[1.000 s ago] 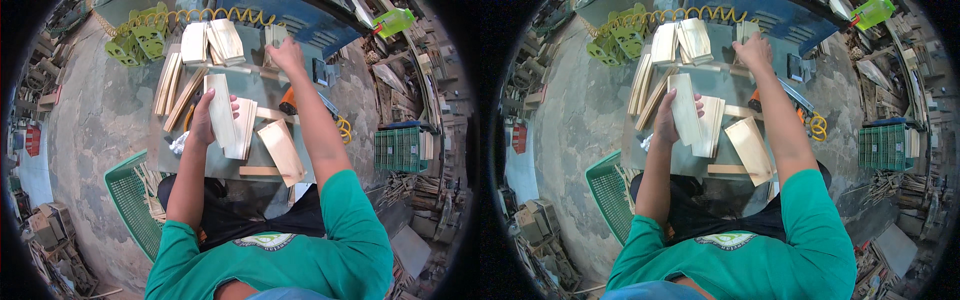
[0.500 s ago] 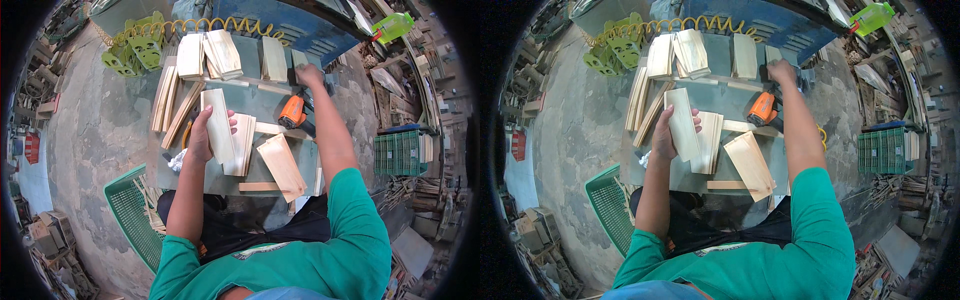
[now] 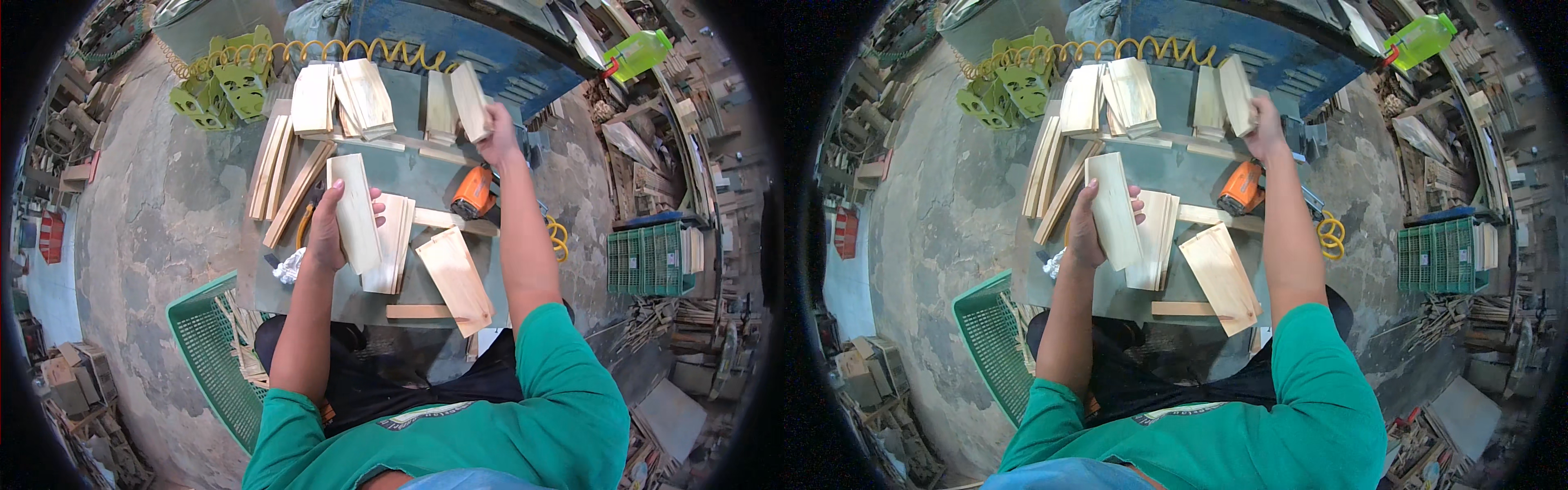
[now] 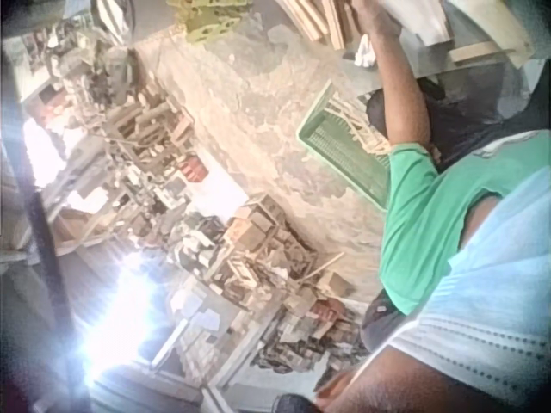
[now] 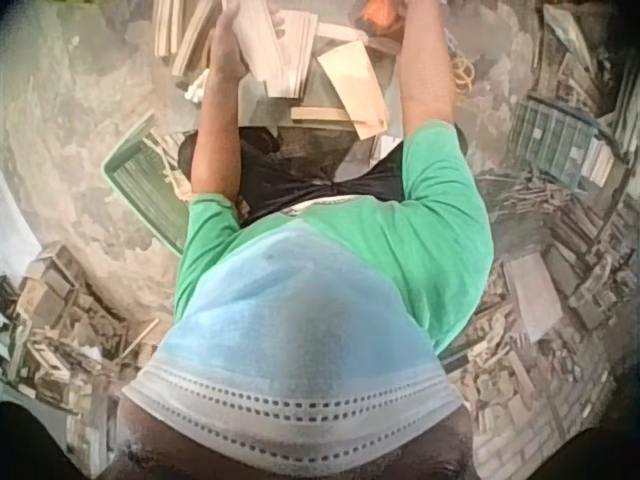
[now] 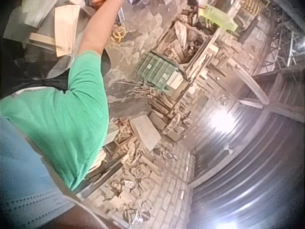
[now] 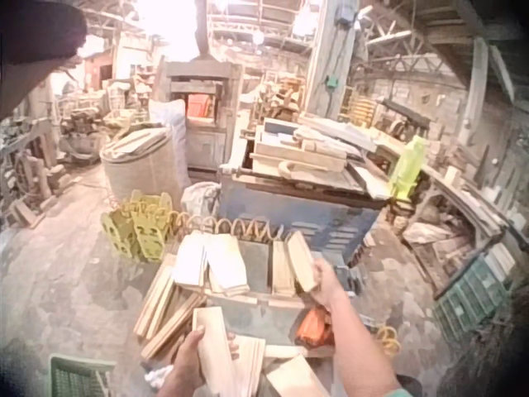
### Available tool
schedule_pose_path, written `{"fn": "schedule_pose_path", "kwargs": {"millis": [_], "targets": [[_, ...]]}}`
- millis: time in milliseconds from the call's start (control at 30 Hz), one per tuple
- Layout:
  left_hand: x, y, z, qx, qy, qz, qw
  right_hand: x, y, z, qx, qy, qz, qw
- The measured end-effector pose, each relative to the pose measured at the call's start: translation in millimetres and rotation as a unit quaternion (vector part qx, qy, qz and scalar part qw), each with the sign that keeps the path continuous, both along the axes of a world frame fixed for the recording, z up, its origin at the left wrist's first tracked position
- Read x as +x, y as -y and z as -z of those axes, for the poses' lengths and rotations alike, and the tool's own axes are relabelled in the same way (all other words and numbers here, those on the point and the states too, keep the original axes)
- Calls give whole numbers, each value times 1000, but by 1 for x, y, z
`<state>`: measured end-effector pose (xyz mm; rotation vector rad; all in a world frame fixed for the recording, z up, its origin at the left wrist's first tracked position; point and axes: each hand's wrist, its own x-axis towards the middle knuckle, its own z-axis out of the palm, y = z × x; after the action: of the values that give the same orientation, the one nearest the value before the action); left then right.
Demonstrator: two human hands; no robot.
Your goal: Assembling small wooden rectangular frames using wood pieces and a pneumatic brad nailer.
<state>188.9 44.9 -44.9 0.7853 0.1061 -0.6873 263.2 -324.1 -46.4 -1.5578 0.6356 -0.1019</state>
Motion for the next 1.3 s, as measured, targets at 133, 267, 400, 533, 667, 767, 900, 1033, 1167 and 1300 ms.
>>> {"fn": "schedule_pose_path", "kwargs": {"millis": [133, 267, 400, 533, 667, 767, 900, 1033, 1167, 1300], "targets": [[1, -9, 3, -61, -16, -9, 998, -26, -8, -9, 402, 159, -130, 892], [-1, -8, 4, -99, -9, -19, 995, -36, -14, -22, 435, 192, -128, 870], [2, -7, 5, -159, -16, -24, 987, -42, -14, -28, 420, 216, -145, 869], [3, -10, 3, -189, -13, -32, 981, -48, -32, -38, 407, 242, -143, 869], [2, -10, 4, -180, -7, -35, 983, -41, -26, -23, 338, 221, -36, 914], [1, -13, 3, -171, -2, -40, 985, -16, -2, -5, 91, 193, 44, 976], [2, -9, 4, -176, -13, -38, 983, 0, 61, 31, -221, 23, 106, 969], [3, -15, 5, -158, -27, -41, 986, 11, 57, 46, -389, -136, 36, 911], [4, -10, 4, -148, -5, -30, 988, 30, 70, 41, -502, -248, -90, 824], [4, -12, 5, -127, 9, -36, 991, 41, -23, 3, -465, -98, -43, 879]]}}
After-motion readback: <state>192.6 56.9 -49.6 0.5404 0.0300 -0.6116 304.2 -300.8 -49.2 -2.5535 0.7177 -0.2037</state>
